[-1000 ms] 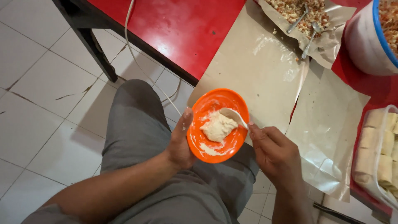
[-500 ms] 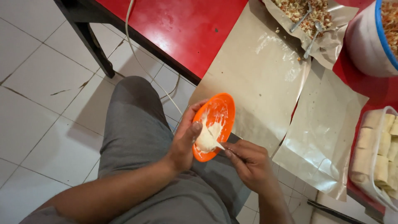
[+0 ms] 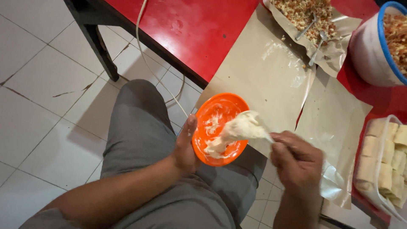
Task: The person scoops a vegetable filling onto a round wrapper, folds it into a roll, and places it in a container. They then mix a white paste in a small bowl using a spoon.
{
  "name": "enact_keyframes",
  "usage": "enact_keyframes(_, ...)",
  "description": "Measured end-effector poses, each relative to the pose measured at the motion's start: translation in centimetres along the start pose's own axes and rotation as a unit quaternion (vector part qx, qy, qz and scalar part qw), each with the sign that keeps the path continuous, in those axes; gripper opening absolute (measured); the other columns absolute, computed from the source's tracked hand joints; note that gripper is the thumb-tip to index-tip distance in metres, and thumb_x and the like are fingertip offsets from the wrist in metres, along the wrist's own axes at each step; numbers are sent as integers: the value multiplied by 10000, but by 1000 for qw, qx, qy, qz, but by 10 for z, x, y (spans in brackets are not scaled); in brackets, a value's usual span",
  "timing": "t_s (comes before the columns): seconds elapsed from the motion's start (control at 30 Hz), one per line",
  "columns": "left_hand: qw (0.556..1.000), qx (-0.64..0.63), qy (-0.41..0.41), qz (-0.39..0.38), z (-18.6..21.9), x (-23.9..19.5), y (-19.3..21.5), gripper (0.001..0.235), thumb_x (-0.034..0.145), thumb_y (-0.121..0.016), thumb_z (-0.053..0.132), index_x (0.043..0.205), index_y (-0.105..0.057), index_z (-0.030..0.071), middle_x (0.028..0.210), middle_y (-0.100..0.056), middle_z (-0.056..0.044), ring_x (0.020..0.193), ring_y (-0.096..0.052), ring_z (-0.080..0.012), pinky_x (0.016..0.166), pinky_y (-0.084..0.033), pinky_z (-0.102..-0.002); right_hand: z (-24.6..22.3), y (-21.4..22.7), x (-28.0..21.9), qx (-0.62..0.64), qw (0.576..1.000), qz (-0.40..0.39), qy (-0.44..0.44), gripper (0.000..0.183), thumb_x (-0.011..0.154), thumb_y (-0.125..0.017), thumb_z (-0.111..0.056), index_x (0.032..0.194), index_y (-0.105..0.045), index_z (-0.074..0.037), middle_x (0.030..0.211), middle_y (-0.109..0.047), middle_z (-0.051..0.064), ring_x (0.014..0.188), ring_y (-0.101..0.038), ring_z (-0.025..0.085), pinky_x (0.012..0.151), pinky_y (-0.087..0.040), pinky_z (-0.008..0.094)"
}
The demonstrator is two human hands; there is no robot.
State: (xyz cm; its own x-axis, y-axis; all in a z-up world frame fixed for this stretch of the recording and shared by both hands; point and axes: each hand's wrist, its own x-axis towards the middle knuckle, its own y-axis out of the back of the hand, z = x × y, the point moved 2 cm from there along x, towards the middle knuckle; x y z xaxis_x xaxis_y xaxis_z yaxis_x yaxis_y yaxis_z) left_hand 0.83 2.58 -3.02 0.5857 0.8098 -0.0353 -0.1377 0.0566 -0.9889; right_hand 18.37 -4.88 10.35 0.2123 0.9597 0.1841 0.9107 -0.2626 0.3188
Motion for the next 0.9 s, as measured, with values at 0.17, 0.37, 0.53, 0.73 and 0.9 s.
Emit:
enact_keyframes(0.17, 998, -10, 21, -58, 4, -1, -10, 701, 982, -565, 574, 1392, -533, 6, 1338, -637, -196, 1246, -632, -352, 1037, -558, -486, -68, -8, -4, -228, 946, 173, 152, 110, 875, -530, 175, 935, -621, 173, 683, -498, 168, 576, -401, 199, 576, -285, 311)
enact_keyframes(0.37, 999, 1, 30, -38, 3, -1, -14, 757, 944, -560, 616, 1401, -549, 13, 1341, -638, -193, 1255, -620, -368, 1054, -535, -526, 9, 48, -37, -450, 802, 231, 316, 113, 1031, -603, 176, 1142, -586, 162, 1068, -576, 249, 908, -574, 359, 820, -489, 433)
enact_keyframes(0.53, 999, 9, 39, -14, 5, 0, -9, 753, 921, -572, 622, 1378, -553, 23, 1321, -647, -181, 1230, -635, -345, 1040, -549, -486, 39, 6, -26, -431, 896, -43, 100, 115, 1004, -575, -147, 1093, -645, -121, 855, -602, 39, 672, -589, 220, 618, -471, 351)
enact_keyframes(0.73, 997, 2, 71, -20, 0, -2, -2, 731, 923, -610, 597, 1380, -542, 30, 1313, -652, -173, 1203, -651, -335, 1010, -563, -470, 13, 8, -24, -440, 877, -53, 185, 204, 1004, -610, -44, 1188, -698, -61, 1046, -738, 74, 778, -676, 199, 720, -543, 315)
enact_keyframes(0.9, 998, 12, 50, -23, -3, 0, -2, 694, 943, -612, 563, 1386, -535, 35, 1316, -647, -179, 1208, -648, -346, 1011, -567, -501, 41, 27, -39, -361, 901, 95, 221, 140, 1044, -579, 40, 1166, -647, 55, 808, -633, 152, 580, -513, 162, 579, -414, 265)
